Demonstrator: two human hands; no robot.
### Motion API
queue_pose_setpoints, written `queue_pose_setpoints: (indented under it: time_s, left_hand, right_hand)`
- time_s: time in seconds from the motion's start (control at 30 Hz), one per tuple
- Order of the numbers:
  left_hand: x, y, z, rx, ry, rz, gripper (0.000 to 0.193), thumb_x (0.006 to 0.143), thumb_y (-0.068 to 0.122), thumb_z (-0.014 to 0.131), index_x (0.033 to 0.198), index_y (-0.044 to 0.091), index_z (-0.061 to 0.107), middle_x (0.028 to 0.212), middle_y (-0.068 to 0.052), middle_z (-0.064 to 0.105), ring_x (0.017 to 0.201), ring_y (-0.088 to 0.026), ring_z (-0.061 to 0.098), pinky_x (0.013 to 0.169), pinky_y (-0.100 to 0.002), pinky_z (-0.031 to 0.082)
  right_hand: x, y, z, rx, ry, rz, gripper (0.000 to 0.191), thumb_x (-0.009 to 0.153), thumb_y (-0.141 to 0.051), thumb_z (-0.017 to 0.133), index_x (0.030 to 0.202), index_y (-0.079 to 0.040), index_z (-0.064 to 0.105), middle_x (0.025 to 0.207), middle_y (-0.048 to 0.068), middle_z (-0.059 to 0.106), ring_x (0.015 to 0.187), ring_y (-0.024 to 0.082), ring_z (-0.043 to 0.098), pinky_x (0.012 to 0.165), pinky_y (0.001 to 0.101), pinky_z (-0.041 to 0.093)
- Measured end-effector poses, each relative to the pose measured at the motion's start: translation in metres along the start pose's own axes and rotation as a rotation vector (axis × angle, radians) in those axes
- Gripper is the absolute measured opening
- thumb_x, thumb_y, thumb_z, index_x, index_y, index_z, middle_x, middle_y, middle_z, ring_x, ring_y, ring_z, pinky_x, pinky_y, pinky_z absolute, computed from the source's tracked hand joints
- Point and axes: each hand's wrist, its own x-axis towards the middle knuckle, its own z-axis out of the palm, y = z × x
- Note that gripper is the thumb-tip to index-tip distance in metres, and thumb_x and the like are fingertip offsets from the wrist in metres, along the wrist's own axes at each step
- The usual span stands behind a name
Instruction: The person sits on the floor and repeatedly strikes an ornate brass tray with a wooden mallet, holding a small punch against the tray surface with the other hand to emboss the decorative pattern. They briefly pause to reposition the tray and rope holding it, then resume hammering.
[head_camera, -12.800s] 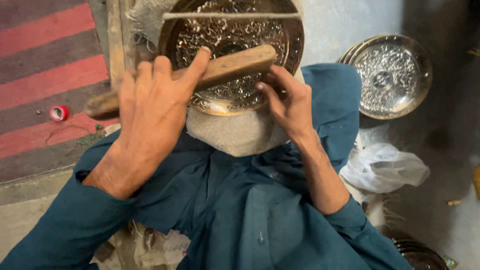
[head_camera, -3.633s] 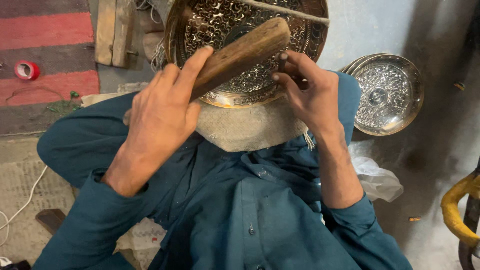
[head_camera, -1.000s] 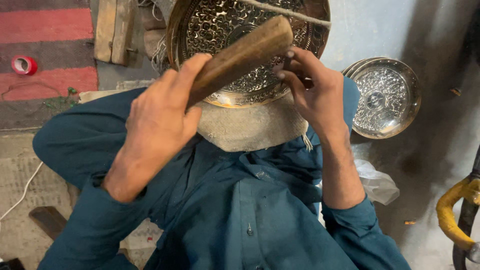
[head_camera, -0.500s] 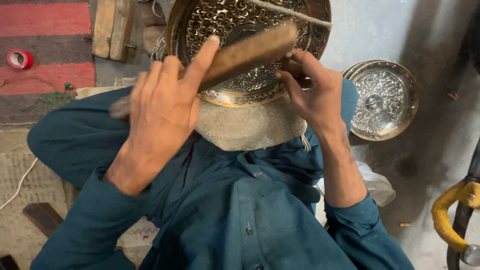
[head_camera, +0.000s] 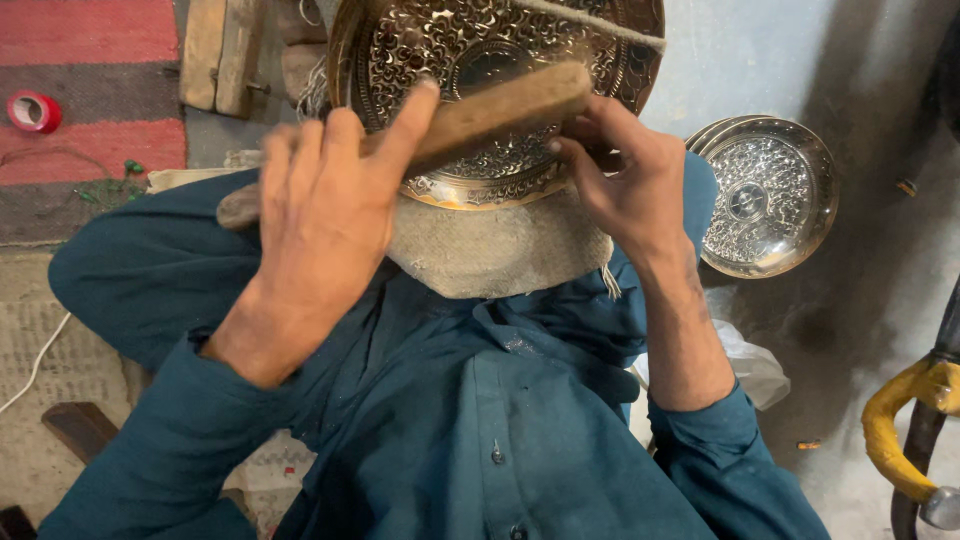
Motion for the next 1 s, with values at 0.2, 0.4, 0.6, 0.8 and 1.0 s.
queue_pose_setpoints:
  time_s: [0.2,0.4,0.6,0.8,1.0]
  left_hand:
    - [0.0012,0.0009,-0.002,0.028,-0.003,-0.004,0.07,0.098,0.004,0.068,0.159,0.026,0.043,0.1,-0.01,0.048,0.096,-0.031,0.056,0.091,-0.047,0.047]
    - [0.0018,0.0001,-0.0028,0.066,-0.036,-0.008,0.077,0.095,0.001,0.068,0.164,0.026,0.045,0.099,-0.008,0.049,0.095,-0.03,0.056,0.089,-0.046,0.046]
    - [0.0021,-0.0029,-0.0003,0.061,-0.028,-0.018,0.072,0.094,0.004,0.067,0.159,0.023,0.045,0.097,-0.009,0.049,0.098,-0.03,0.056,0.092,-0.047,0.048]
    - [0.0011,-0.0034,0.0001,0.029,-0.082,-0.057,0.078,0.091,0.005,0.068,0.164,0.022,0.046,0.099,-0.011,0.05,0.093,-0.032,0.057,0.083,-0.047,0.046]
    - [-0.0002,-0.0018,-0.0011,0.167,-0.013,0.003,0.071,0.097,0.007,0.07,0.159,0.025,0.043,0.096,-0.008,0.048,0.096,-0.03,0.056,0.092,-0.048,0.049]
  right_hand:
    - [0.001,0.0008,-0.0006,-0.033,-0.007,0.019,0.03,0.099,0.003,0.078,0.126,-0.003,0.066,0.109,0.01,0.079,0.098,0.017,0.079,0.08,0.0257,0.065]
    - [0.0007,-0.0026,-0.0021,-0.018,-0.022,0.018,0.026,0.1,0.004,0.076,0.123,-0.003,0.065,0.109,0.01,0.08,0.099,0.016,0.08,0.08,0.0265,0.065]
    - [0.0028,-0.0016,-0.0015,-0.049,-0.006,0.032,0.032,0.098,0.001,0.079,0.127,-0.003,0.066,0.105,0.011,0.079,0.093,0.017,0.079,0.077,0.0278,0.063]
    - [0.0022,0.0003,-0.0014,-0.028,-0.008,0.03,0.038,0.098,0.001,0.078,0.132,-0.002,0.063,0.106,0.011,0.079,0.091,0.017,0.079,0.076,0.0271,0.062]
    - [0.0024,0.0007,-0.0011,-0.06,-0.018,0.039,0.036,0.096,0.003,0.078,0.13,-0.003,0.066,0.103,0.012,0.079,0.092,0.017,0.079,0.076,0.0279,0.061]
